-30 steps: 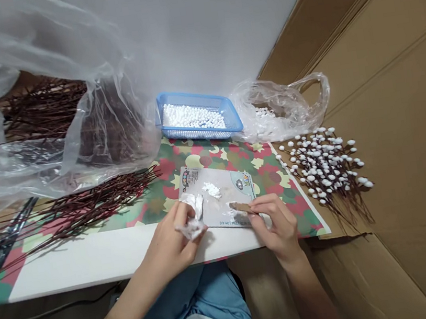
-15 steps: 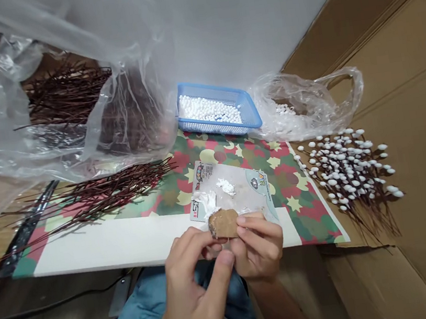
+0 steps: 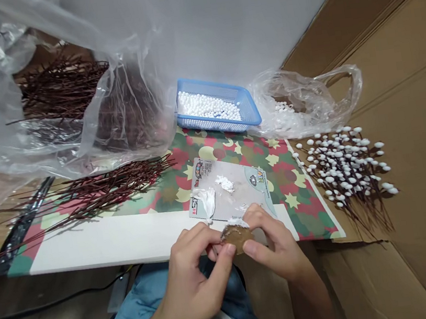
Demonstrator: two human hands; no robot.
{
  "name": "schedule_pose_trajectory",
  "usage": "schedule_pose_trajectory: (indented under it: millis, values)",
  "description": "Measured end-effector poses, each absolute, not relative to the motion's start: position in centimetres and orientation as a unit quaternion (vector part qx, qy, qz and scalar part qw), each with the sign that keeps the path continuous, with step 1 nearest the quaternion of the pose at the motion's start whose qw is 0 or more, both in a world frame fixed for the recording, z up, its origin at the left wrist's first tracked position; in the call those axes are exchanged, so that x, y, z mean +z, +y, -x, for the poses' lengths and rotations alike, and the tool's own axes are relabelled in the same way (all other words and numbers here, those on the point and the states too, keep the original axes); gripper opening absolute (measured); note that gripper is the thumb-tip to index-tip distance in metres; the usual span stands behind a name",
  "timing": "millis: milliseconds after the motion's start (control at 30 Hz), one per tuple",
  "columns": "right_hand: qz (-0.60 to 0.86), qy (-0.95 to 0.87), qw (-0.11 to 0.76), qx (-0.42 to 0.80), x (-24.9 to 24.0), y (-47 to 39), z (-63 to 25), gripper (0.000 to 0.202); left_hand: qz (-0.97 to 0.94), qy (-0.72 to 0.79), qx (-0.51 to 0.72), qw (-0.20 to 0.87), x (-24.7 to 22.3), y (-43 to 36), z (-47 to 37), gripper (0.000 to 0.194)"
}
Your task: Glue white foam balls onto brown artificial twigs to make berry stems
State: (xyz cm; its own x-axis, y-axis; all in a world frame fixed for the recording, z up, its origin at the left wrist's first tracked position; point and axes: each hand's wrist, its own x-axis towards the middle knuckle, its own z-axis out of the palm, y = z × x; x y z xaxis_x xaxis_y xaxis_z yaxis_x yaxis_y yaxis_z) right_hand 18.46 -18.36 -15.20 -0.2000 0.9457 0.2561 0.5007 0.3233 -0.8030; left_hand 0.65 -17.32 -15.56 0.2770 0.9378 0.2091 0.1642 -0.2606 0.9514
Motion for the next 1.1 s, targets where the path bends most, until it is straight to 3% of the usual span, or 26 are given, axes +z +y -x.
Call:
schedule_pose_trajectory:
  millis: [133, 233, 367, 700, 1100]
  values:
    - [0.547, -0.703, 0.384, 0.243, -14.9, -18.4, -19.8, 0.016, -0.723, 0.410, 0.393, 0.393, -16.5, -17.7, 0.2, 0.003]
    - [0.592, -0.706, 0.367, 0.128, -15.1, -17.3, -20.3, 0.020, -0.797, 0.429, 0.344, 0.249, -17.7, -17.7, 1.6, 0.021]
    - [0.504, -0.809, 0.291, 0.081, -15.5, -15.1, -19.6, 0.021, -0.847, 0.431, 0.267, 0.160, -19.0, -17.6, 2.6, 0.030]
    - [0.365, -0.914, 0.161, 0.071, -17.3, -12.0, -17.9, 0.024, -0.870, 0.414, 0.244, 0.108, -20.9, -17.4, 2.1, 0.031]
    - [0.374, -0.909, 0.184, -0.010, -18.7, -11.0, -17.7, 0.025, -0.856, 0.401, 0.301, 0.124, -21.6, -17.5, 2.1, 0.011]
